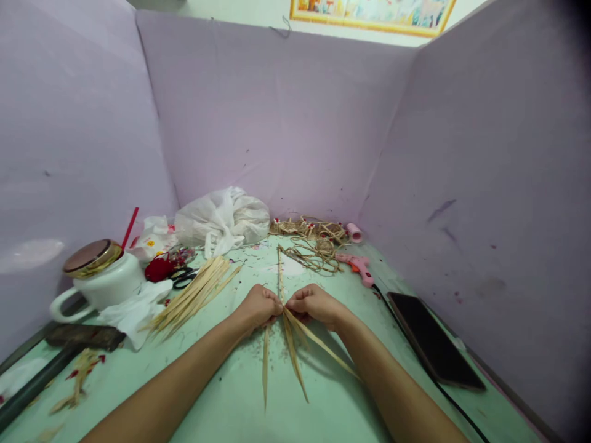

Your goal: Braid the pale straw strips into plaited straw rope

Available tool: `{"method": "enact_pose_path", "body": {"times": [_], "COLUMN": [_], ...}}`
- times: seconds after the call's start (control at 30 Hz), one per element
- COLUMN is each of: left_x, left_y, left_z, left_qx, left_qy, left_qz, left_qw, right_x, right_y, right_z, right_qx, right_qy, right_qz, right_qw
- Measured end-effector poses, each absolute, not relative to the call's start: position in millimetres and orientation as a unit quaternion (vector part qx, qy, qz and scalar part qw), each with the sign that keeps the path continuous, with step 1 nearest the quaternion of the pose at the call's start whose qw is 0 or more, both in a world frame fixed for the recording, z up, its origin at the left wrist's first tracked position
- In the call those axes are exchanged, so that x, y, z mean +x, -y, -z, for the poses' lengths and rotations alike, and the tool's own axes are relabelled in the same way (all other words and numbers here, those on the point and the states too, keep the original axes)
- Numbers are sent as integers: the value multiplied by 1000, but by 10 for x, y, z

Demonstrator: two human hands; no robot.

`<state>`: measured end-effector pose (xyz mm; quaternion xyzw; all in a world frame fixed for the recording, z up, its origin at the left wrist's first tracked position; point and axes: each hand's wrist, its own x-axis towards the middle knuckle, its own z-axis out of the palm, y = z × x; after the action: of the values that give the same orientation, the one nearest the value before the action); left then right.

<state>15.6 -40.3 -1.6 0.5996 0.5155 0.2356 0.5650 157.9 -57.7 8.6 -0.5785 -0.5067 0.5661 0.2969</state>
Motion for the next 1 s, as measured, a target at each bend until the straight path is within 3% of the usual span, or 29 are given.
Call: {"method": "enact_pose_path", "body": {"times": [0.37,0.67,1.0], "left_x": [143,154,84], "left_y": [387,375,350], "left_z": [0,74,-45], "left_qx": [583,607,635], "left_qy": [-498,-467,-445], "left_qz": [-272,-301,-217], "left_qw": [582,568,594], "right_x": [1525,1448,1483], "right_y": [573,659,595], "right_z": [-33,-36,65], "right_qx": [-572,-442,-551], "right_qy": [416,349,414], "right_qz": [-619,-745,-634], "right_qw": [340,358,351]}}
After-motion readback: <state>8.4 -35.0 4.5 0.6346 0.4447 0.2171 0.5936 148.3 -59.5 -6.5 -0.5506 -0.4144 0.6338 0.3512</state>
